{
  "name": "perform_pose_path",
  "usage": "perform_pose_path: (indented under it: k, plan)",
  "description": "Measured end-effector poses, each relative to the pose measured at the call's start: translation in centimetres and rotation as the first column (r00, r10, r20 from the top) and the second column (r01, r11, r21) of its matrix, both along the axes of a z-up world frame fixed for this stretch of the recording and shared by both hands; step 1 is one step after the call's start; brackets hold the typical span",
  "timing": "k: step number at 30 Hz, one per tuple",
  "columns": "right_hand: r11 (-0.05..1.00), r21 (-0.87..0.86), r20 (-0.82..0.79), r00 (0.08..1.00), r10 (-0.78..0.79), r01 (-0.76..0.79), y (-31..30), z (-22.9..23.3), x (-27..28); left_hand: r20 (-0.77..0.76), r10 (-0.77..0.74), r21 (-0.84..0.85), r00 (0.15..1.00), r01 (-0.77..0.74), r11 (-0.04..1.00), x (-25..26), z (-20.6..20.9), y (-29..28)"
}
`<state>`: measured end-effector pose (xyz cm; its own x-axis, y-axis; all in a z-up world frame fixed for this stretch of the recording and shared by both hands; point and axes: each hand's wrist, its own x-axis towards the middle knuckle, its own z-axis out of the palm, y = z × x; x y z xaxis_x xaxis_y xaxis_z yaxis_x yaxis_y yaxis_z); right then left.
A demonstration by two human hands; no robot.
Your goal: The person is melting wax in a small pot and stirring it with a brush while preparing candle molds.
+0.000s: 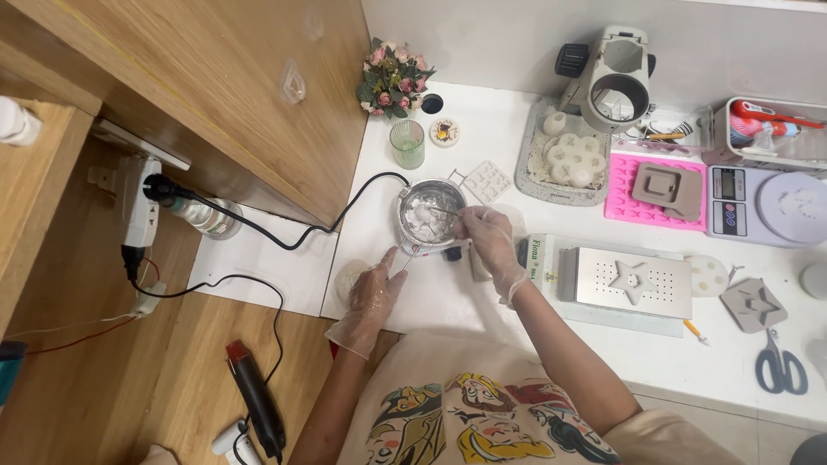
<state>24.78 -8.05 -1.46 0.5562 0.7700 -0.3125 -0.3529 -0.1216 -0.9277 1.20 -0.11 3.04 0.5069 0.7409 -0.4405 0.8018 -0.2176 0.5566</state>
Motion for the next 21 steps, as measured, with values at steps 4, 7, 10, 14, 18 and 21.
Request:
perform_pose_path:
  k: [4, 7, 10, 14, 18, 21]
  plan:
    - [0.999, -0.012, 0.105, 0.994, 0.037, -0.036, -0.1, 1.7, -0.7, 0.013, -0.004, 0.022, 1.000, 0.004, 1.000, 0.0, -0.7, 0.3]
    - [0.996, -0.065, 0.154, 0.986, 0.068, -0.059, -0.2, 1.3, -0.9, -0.026, 0.005, -0.010, 1.000, -0.005, 1.000, -0.2, -0.9, 0.2]
    - [0.995, -0.082, 0.145, 0.987, 0.072, -0.060, -0.4, 1.7, -1.3, 0.024, -0.011, 0.036, 1.000, 0.010, 0.999, -0.5, -2.1, 0.2]
    - [0.996, -0.049, 0.116, 0.990, 0.081, -0.075, -0.5, 0.8, -0.8, -0.007, -0.013, 0.034, 1.000, 0.013, 0.999, -0.2, -2.0, 0.7]
    - [0.997, 0.005, 0.019, 0.997, 0.079, -0.079, -0.7, -0.3, -0.9, 0.047, -0.028, 0.042, 0.998, 0.026, 0.999, -0.9, -2.4, 0.7]
    - [0.996, -0.002, -0.016, 0.996, 0.088, -0.088, -0.4, -0.5, -0.4, -0.048, -0.020, 0.027, 0.999, 0.021, 0.999, 0.0, -1.1, 1.0]
